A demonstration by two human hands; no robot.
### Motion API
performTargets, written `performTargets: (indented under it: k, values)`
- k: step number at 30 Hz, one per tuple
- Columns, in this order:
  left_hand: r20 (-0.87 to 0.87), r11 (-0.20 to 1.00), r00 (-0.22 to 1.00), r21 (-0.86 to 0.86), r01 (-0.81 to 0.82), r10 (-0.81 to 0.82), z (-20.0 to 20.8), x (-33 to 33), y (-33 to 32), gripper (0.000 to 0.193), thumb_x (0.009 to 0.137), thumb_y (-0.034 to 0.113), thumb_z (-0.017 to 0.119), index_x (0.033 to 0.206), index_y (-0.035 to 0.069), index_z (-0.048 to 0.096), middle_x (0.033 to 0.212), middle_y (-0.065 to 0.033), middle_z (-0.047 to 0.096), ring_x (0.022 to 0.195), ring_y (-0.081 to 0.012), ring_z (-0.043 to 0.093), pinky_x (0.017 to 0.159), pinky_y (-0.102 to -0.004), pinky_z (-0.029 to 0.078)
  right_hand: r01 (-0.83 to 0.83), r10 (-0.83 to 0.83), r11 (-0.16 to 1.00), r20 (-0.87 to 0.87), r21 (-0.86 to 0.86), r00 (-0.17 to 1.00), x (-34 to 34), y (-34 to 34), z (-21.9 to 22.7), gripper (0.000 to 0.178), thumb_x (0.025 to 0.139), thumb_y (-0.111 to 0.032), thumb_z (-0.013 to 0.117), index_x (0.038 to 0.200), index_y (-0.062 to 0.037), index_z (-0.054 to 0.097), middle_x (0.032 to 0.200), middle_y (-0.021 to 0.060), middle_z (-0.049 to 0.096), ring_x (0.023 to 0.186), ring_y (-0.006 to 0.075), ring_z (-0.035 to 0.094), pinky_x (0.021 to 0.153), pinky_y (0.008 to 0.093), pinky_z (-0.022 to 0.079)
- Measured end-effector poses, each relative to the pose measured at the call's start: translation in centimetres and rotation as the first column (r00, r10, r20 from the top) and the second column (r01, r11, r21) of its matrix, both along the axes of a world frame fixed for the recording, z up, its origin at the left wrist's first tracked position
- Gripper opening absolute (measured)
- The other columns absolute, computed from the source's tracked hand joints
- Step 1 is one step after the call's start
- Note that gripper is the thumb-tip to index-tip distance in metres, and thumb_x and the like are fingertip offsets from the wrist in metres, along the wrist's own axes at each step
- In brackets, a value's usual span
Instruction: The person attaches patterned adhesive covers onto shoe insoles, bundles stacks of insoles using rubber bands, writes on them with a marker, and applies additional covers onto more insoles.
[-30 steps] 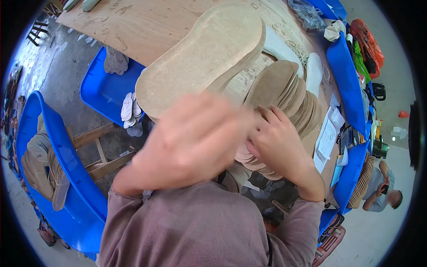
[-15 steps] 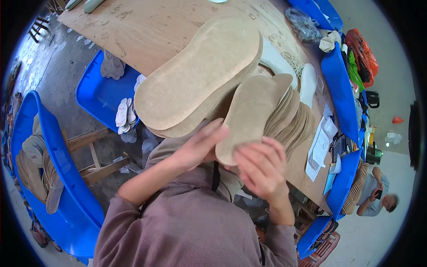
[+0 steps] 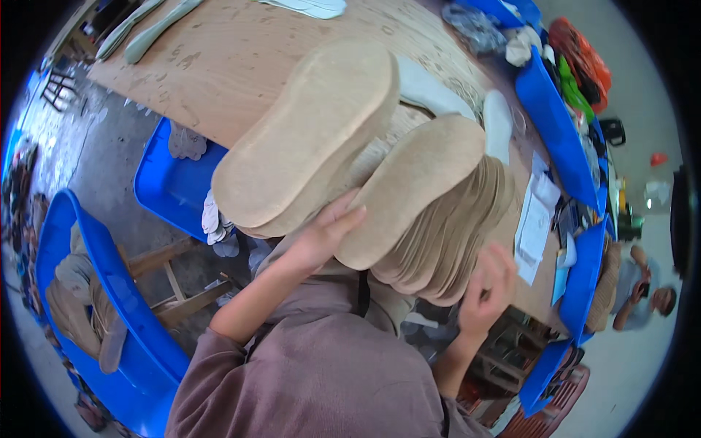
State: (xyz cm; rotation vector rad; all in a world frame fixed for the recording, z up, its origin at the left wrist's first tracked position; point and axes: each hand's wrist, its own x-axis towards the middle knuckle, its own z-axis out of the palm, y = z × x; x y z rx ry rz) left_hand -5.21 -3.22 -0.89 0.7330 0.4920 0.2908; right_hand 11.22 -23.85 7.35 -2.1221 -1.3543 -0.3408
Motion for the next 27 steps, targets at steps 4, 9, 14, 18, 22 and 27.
performTargets:
  k: [4,9,14,18,22,27]
  values:
    - [-0.305,0.668,0.944,0.730,0.145,0.128,0.6,0.0,-0.5,0.050,0.096,0.024,0.059,0.136,-0.002,0.045,0.126,-0.0159,0.058,0.117,-0.0214,0.056,0.097,-0.0325,0.043,0.334,-0.315,0.937,-0.165,0.105,0.935,4.0,-3.3,-2.2,0.036,0.092,-0.010,0.057,0.128,-0.0056,0.055,0.126,0.0150,0.055,0.112,0.0294,0.057,0.101,0.0433,0.043]
    - [-0.297,-0.101,0.909,0.936,0.338,0.291,2.9,0.0,-1.5,0.044,0.088,0.016,0.064,0.126,-0.002,0.054,0.111,-0.0202,0.057,0.100,-0.0361,0.057,0.090,-0.0393,0.046,0.403,-0.248,0.910,-0.907,-0.098,0.340,5.4,-4.2,-5.9,0.049,0.101,-0.031,0.051,0.141,-0.0042,0.040,0.128,0.0094,0.053,0.107,0.0186,0.055,0.092,0.0328,0.045]
    - [-0.172,0.078,0.964,0.984,0.160,0.201,3.7,1.5,-1.8,0.037,0.090,0.008,0.059,0.126,-0.001,0.055,0.115,-0.0175,0.058,0.102,-0.0315,0.058,0.091,-0.0366,0.046,0.450,-0.374,0.889,-0.432,0.084,0.820,13.2,-3.0,-6.9,0.034,0.095,-0.023,0.061,0.119,0.0003,0.057,0.106,0.0147,0.060,0.092,0.0234,0.059,0.082,0.0351,0.048]
    - [0.081,0.009,0.983,0.996,-0.083,0.165,5.2,1.9,-3.1,0.025,0.086,-0.002,0.056,0.110,-0.001,0.061,0.110,-0.0172,0.060,0.099,-0.0313,0.060,0.087,-0.0350,0.048,0.411,-0.415,0.910,-0.123,-0.057,0.901,20.8,-2.7,-8.9,0.023,0.089,-0.017,0.064,0.099,0.0031,0.060,0.096,0.0188,0.060,0.089,0.0333,0.059,0.081,0.0405,0.048]
    - [0.167,0.024,0.985,0.985,-0.168,0.053,6.1,2.4,-4.2,0.022,0.081,-0.009,0.056,0.100,-0.001,0.063,0.098,-0.0158,0.064,0.092,-0.0285,0.062,0.084,-0.0347,0.049,0.295,-0.362,0.914,-0.231,-0.280,0.903,22.7,-3.2,-8.6,0.020,0.087,-0.016,0.065,0.085,0.0034,0.061,0.095,0.0192,0.060,0.088,0.0353,0.058,0.080,0.0418,0.047]
    - [0.281,0.077,0.955,0.959,-0.274,-0.096,6.7,2.3,-4.8,0.033,0.078,-0.004,0.068,0.109,0.000,0.062,0.097,-0.0114,0.065,0.087,-0.0276,0.063,0.077,-0.0353,0.050,0.058,-0.001,0.996,-0.632,0.070,0.775,12.9,-3.8,-1.6,0.014,0.090,-0.011,0.062,0.084,-0.0002,0.055,0.083,0.0073,0.059,0.076,0.0152,0.058,0.074,0.0292,0.047]
